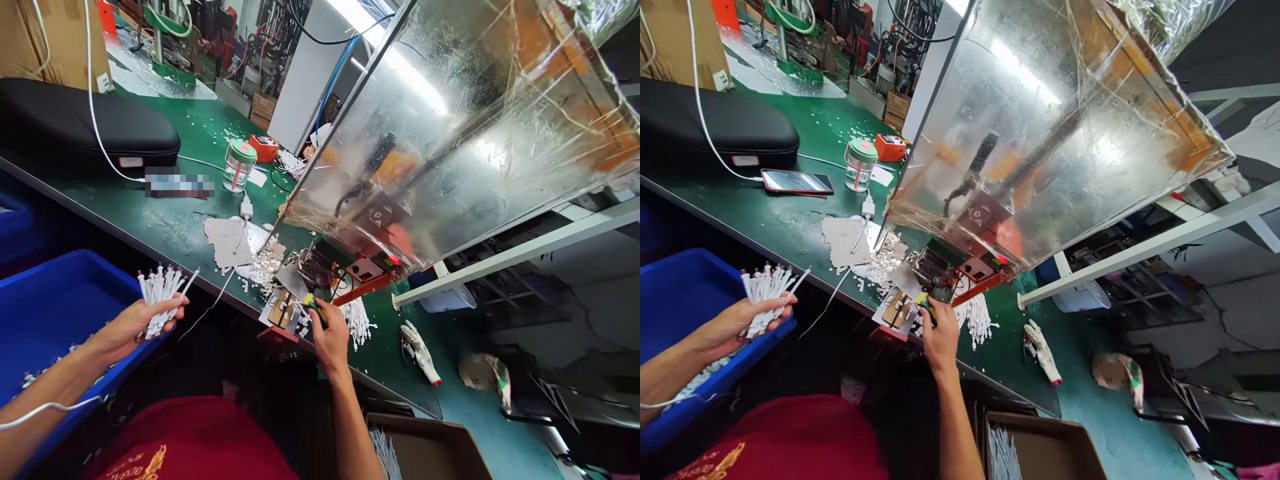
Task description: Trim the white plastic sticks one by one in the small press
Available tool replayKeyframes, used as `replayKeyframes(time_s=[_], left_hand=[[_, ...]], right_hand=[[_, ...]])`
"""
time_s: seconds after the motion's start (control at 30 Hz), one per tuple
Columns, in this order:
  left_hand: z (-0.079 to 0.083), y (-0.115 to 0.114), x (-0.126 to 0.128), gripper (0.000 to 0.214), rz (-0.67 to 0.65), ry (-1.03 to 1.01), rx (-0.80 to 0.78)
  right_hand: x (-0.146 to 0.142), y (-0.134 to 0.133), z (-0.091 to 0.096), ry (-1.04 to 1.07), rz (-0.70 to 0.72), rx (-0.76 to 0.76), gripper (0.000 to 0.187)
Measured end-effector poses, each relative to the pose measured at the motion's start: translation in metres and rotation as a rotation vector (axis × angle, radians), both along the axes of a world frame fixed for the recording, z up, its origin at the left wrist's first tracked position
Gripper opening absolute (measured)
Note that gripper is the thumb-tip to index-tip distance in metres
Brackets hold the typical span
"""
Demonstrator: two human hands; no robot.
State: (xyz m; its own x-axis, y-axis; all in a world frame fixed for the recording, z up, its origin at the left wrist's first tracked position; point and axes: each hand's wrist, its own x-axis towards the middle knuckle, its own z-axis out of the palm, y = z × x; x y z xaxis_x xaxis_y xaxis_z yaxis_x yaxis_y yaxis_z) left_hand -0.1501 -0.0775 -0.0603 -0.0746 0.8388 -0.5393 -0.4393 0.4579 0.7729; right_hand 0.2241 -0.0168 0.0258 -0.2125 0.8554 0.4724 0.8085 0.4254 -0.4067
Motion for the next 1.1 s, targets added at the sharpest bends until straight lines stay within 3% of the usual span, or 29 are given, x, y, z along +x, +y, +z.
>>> replayKeyframes(time_s=[0.13, 0.27, 0.47, 0.67, 1.1], left_hand=[[-0.024, -0.014, -0.019, 0.049, 0.115, -0.017, -0.105], [-0.031, -0.021, -0.022, 0.043, 0.177, -0.045, -0.149], [-0.027, -0.025, -0.014, 0.039, 0.187, -0.072, -0.159], [-0.036, -0.024, -0.017, 0.037, 0.186, -0.053, -0.153], [-0.052, -0.022, -0.017, 0.038, 0.136, -0.052, -0.176]], right_hand=[[0.047, -0.012, 0.008, -0.093, -0.145, -0.011, 0.035], [0.067, -0.007, 0.024, -0.278, -0.235, -0.044, 0.038], [0.056, 0.011, 0.054, -0.513, -0.269, -0.131, 0.033], [0.048, 0.023, 0.072, -0.604, -0.222, -0.167, 0.029], [0.038, 0.03, 0.078, -0.602, -0.194, -0.179, 0.027]])
